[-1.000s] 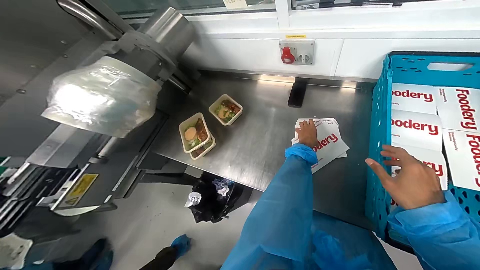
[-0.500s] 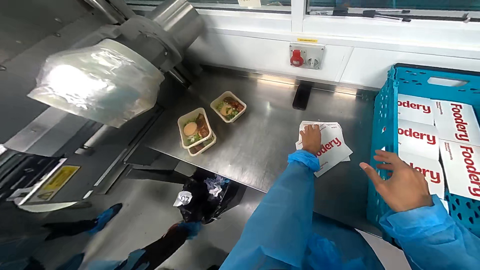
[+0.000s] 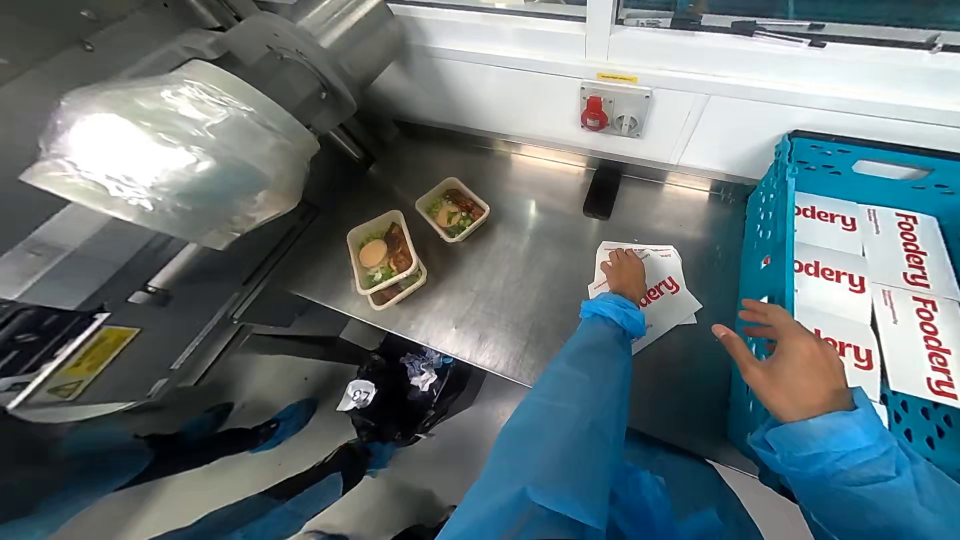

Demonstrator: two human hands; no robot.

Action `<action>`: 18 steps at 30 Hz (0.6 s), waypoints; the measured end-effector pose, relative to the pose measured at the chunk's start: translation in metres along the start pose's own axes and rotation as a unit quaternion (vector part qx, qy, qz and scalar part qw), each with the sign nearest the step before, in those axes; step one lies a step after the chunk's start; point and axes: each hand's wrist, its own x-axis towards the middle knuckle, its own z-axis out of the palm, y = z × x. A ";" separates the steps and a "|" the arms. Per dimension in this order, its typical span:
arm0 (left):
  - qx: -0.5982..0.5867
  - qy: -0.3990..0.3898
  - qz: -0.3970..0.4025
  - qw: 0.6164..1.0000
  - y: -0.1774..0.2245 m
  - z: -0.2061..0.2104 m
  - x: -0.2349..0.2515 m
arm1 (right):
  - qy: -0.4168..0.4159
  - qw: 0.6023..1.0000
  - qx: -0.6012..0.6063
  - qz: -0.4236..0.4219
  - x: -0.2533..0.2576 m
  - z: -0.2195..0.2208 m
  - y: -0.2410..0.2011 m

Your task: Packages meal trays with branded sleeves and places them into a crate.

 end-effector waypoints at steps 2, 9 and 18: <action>0.000 -0.004 0.005 1.000 -0.003 -0.001 0.002 | 0.001 1.000 -0.002 0.000 0.001 0.001 0.003; 0.020 -0.035 0.001 0.999 0.000 -0.004 0.008 | -0.069 0.998 -0.015 0.001 0.006 0.014 -0.019; 0.048 -0.094 -0.035 0.994 0.021 -0.032 -0.026 | -0.275 0.883 0.240 0.295 -0.001 0.156 -0.005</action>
